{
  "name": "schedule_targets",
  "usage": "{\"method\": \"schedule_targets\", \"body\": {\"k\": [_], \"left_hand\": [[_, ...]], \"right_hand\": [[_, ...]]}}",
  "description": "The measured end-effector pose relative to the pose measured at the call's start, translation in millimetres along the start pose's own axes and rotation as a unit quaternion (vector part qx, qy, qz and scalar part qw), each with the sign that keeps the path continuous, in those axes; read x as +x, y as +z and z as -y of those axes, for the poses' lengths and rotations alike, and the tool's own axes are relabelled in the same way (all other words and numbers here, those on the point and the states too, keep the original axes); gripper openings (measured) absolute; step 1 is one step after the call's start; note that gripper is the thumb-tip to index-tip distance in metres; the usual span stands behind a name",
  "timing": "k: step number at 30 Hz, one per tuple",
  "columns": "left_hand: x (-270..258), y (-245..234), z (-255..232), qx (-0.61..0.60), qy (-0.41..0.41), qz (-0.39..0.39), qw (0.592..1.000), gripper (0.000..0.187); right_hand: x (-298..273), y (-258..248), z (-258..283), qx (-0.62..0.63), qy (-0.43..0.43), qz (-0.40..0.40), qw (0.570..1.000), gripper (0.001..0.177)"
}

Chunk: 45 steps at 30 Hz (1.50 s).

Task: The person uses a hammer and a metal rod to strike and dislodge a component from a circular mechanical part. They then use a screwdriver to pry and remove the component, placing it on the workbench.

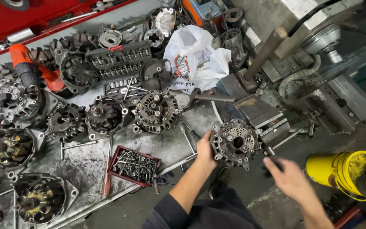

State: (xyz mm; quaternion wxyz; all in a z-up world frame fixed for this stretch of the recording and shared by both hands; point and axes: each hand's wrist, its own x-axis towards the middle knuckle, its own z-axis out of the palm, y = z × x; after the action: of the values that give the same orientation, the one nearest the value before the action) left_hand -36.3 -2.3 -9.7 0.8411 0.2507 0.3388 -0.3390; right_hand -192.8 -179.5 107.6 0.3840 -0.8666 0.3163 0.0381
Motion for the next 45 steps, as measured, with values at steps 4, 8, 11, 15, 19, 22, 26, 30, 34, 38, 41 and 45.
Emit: {"method": "schedule_targets", "body": {"k": [4,8,11,15,19,22,26,30,34,38,41,45], "left_hand": [[33,-3,-14,0.192,-0.038,0.033,0.980,0.034],[58,-15,-14,0.230,-0.088,0.050,0.968,0.039],[40,-8,-20,0.226,-0.095,0.095,0.965,0.042],[9,25,-42,0.291,-0.079,0.118,0.946,0.052],[15,26,-39,0.328,-0.080,0.079,0.938,0.056],[36,14,-29,0.295,-0.106,0.103,0.944,0.056],[26,-9,-25,0.280,-0.118,0.108,0.946,0.056],[10,-19,-21,0.294,-0.130,0.090,0.943,0.057],[7,6,-25,0.323,-0.159,0.089,0.929,0.058],[-17,-6,-20,0.325,-0.167,0.062,0.929,0.059],[-39,-22,-9,0.338,-0.182,0.058,0.922,0.060],[-67,-37,11,0.345,-0.208,0.046,0.914,0.061]], "right_hand": [[24,81,-55,0.333,0.245,0.024,0.910,0.047],[42,122,-55,0.510,0.266,-0.025,0.818,0.051],[66,133,-28,0.543,0.274,-0.010,0.794,0.050],[76,142,-21,0.572,0.274,0.007,0.773,0.050],[81,140,-33,0.602,0.280,0.044,0.747,0.049],[75,144,-40,0.627,0.282,0.057,0.724,0.049],[53,165,-46,0.665,0.272,0.075,0.692,0.049],[54,178,-48,0.694,0.274,0.094,0.659,0.049],[65,166,-56,0.739,0.260,0.097,0.614,0.050],[41,171,-81,0.765,0.261,0.136,0.573,0.051],[9,177,-104,0.788,0.251,0.144,0.544,0.052],[-25,169,-122,0.778,0.288,0.155,0.537,0.051]]}}
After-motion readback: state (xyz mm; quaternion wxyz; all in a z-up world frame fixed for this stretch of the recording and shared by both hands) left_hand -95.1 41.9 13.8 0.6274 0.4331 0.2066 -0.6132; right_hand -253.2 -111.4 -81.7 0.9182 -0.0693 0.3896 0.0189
